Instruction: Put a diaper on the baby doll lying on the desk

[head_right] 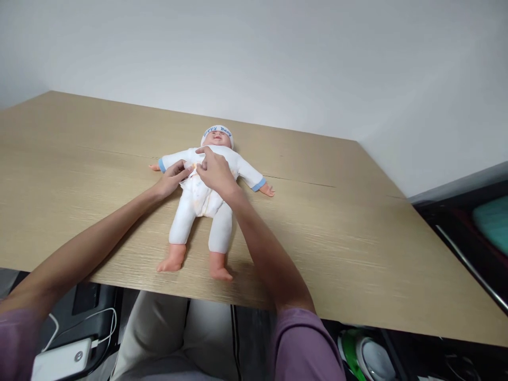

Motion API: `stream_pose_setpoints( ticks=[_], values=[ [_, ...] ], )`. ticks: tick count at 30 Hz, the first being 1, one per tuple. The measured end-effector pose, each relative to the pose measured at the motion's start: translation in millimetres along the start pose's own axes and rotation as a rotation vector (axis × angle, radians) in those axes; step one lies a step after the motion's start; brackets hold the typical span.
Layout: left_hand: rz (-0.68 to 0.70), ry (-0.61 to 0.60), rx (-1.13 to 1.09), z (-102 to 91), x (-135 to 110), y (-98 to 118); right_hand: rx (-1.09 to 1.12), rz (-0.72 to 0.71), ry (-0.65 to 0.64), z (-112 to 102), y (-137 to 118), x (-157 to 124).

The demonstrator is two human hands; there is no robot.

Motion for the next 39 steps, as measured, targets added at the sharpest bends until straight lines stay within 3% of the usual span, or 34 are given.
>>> stream_pose_setpoints(
  ticks=[4,7,9,12,15,18,22,26,39],
  values=[
    [0.174,0.222,0.396,-17.0,-12,32,0.007,0.007,0.163,-19,1,-1],
    [0.257,0.394,0.560,-21.0,-42,72,0.044,0.022,0.255,-38,-11,-20],
    [0.306,0.407,0.567,-11.8,-69,100,0.105,-0.009,0.275,-49,-28,-45],
    [0.323,0.255,0.606,16.7,-105,125,0.243,-0.091,0.182,-51,-58,-93],
    [0.257,-0.034,0.676,47.4,-127,111,0.267,-0.127,-0.008,-34,-70,-139],
    [0.171,-0.201,0.627,55.8,-131,83,0.152,-0.104,-0.087,-19,-56,-167],
    [0.069,-0.120,0.623,42.8,-115,63,0.031,-0.026,-0.011,-19,-29,-166],
    [0.030,-0.108,0.660,44.5,-100,59,-0.024,0.091,-0.011,-15,-13,-154],
    [0.226,-0.134,0.530,48.4,-100,64,0.015,0.033,0.039,-14,-22,-160]
  ],
)
Point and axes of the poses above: each hand's wrist, its own x-axis towards the middle knuckle, its own z-axis out of the palm, y = z × x, the point moved 10 cm from there along x, towards the middle knuckle, and after that the axes turned 6 degrees about -z, right-handed, at the moved point
